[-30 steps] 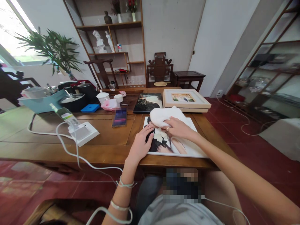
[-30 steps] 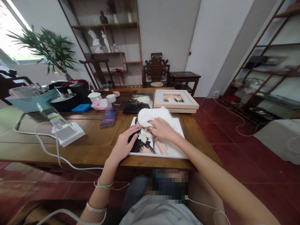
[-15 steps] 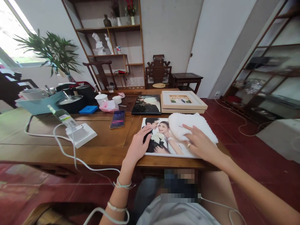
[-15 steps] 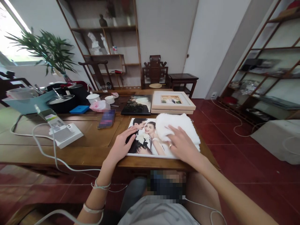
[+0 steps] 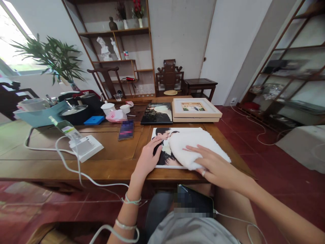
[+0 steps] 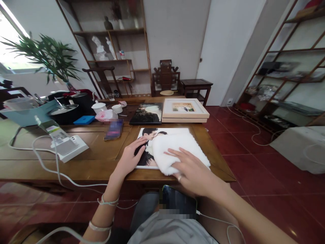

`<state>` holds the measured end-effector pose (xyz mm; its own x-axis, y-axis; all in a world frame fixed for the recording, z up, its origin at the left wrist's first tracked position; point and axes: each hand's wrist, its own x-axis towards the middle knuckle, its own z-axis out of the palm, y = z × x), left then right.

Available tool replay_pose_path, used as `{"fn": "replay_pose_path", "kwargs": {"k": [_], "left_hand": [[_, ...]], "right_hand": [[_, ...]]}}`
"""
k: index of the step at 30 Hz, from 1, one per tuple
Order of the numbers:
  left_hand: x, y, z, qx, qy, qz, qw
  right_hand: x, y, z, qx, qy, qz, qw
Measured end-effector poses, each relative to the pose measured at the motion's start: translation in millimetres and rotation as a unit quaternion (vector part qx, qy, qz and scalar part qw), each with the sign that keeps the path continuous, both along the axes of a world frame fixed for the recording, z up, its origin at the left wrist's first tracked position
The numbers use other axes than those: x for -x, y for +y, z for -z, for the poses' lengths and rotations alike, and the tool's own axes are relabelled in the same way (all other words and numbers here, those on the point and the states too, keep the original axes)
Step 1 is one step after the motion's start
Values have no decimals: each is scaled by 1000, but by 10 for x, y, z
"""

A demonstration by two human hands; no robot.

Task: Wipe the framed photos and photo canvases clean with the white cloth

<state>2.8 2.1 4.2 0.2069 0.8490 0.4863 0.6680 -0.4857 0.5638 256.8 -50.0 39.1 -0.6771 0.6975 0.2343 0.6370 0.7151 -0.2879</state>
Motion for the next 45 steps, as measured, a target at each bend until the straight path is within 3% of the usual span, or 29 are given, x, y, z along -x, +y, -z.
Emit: {"fn": "replay_pose_path", "kwargs": {"k": [8, 13, 17, 26, 30, 35, 45], "left_hand": [[-6, -20, -25, 6, 0, -2, 1000], [-3, -14, -26, 7, 1, 0, 1000], [-3, -15, -32, 7, 2, -1, 1000], [-11, -8, -10, 3, -4, -2, 1000], [-8, -1, 1, 1, 1, 0, 1000], [-10, -18, -18, 3, 0, -2, 1000], [-7, -23, -27, 1, -8, 1, 1000]], "right_hand": [[-55, 760, 46, -28, -37, 79, 996], [-56, 973, 86, -45, -15, 116, 992], [-38, 792, 117, -45, -16, 120, 992], [-4, -214, -9, 20, 4, 14, 1000], [-32, -270, -71, 53, 0, -8, 999], [-59, 83, -67, 52, 16, 13, 998], [-81, 1099, 77, 1, 2, 104, 995]]}}
